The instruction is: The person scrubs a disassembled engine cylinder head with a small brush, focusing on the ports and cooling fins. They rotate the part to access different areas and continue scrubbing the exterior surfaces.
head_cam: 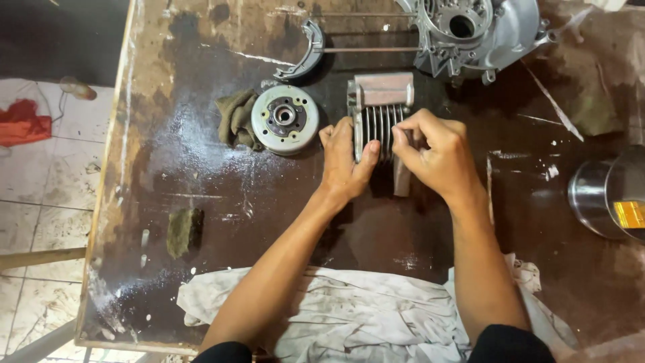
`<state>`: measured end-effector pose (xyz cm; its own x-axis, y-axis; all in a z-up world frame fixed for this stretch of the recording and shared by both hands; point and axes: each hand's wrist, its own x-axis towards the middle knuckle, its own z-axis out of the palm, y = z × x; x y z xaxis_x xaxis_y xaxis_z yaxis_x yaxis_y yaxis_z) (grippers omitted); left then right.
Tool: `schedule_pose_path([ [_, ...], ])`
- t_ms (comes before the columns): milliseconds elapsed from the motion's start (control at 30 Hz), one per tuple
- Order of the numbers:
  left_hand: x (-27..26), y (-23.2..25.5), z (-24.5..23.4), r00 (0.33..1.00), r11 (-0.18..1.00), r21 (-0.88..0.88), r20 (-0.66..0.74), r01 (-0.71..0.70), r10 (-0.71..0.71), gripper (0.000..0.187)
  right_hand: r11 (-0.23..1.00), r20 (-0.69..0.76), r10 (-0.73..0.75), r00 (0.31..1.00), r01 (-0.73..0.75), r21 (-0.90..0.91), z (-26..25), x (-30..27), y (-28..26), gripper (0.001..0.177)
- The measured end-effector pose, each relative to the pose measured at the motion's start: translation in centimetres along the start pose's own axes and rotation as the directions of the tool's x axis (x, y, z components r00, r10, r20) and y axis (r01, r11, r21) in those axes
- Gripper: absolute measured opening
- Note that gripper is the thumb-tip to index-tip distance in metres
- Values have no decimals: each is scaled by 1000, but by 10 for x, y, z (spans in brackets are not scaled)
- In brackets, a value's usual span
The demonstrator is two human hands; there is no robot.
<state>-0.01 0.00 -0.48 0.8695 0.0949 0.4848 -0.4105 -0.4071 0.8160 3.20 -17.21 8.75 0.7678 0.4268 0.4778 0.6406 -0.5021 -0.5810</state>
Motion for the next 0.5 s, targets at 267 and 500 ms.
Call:
schedule_pose_path([
  [267,0,-2,-1,1000,999,44,4,10,-10,55,999,-138,-45,989,40,-37,8,2,5,13],
  [500,0,-3,0,1000,999,38,2,11,-11,54,961,-346,-248,905,185,-205,24,3,29,17],
])
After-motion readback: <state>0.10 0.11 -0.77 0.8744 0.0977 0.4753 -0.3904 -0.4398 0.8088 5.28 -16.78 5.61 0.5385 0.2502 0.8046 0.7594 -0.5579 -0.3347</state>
